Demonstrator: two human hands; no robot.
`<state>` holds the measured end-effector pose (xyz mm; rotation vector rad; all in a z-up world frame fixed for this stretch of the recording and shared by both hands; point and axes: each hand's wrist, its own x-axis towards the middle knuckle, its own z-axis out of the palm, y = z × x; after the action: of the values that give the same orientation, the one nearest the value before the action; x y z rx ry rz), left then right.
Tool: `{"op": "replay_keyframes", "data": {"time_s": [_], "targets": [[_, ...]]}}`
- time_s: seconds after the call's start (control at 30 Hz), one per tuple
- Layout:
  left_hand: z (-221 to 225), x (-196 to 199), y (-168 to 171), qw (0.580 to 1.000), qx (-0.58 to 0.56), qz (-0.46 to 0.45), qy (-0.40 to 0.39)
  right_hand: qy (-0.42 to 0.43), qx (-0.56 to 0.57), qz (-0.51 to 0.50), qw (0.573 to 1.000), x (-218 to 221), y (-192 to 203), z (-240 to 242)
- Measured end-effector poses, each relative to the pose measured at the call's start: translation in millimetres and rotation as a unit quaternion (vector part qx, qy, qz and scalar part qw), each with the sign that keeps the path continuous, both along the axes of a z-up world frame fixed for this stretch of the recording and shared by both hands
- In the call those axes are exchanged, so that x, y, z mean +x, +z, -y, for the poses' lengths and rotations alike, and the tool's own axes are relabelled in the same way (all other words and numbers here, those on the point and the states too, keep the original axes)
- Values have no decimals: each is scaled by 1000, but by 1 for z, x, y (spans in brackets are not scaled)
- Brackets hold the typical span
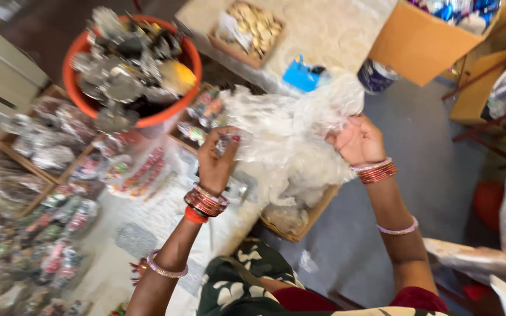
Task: The person is wrapping small figurines and objects in bubble wrap and paper, then placing them into boxes or groups for shipping.
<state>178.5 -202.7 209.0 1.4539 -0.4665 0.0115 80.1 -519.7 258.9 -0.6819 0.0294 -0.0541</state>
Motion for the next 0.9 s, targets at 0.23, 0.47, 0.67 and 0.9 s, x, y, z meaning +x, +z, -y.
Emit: {"op": "replay_keyframes", "data": {"time_s": [0.23, 0.47, 0.67, 0.9], "targets": [[-121, 31, 90, 992, -54, 53, 97, -59, -121, 28, 990, 47, 53, -25], [-231, 6, 129, 982, -29, 83, 169, -180, -433, 164, 868, 83, 44, -150], [-267, -11, 135, 975, -41, 131, 172, -103, -624, 137, 762, 65, 25, -244], [-316, 68, 6, 926, 112, -30, 358, 127, -253, 75, 956, 25, 65, -300]]}}
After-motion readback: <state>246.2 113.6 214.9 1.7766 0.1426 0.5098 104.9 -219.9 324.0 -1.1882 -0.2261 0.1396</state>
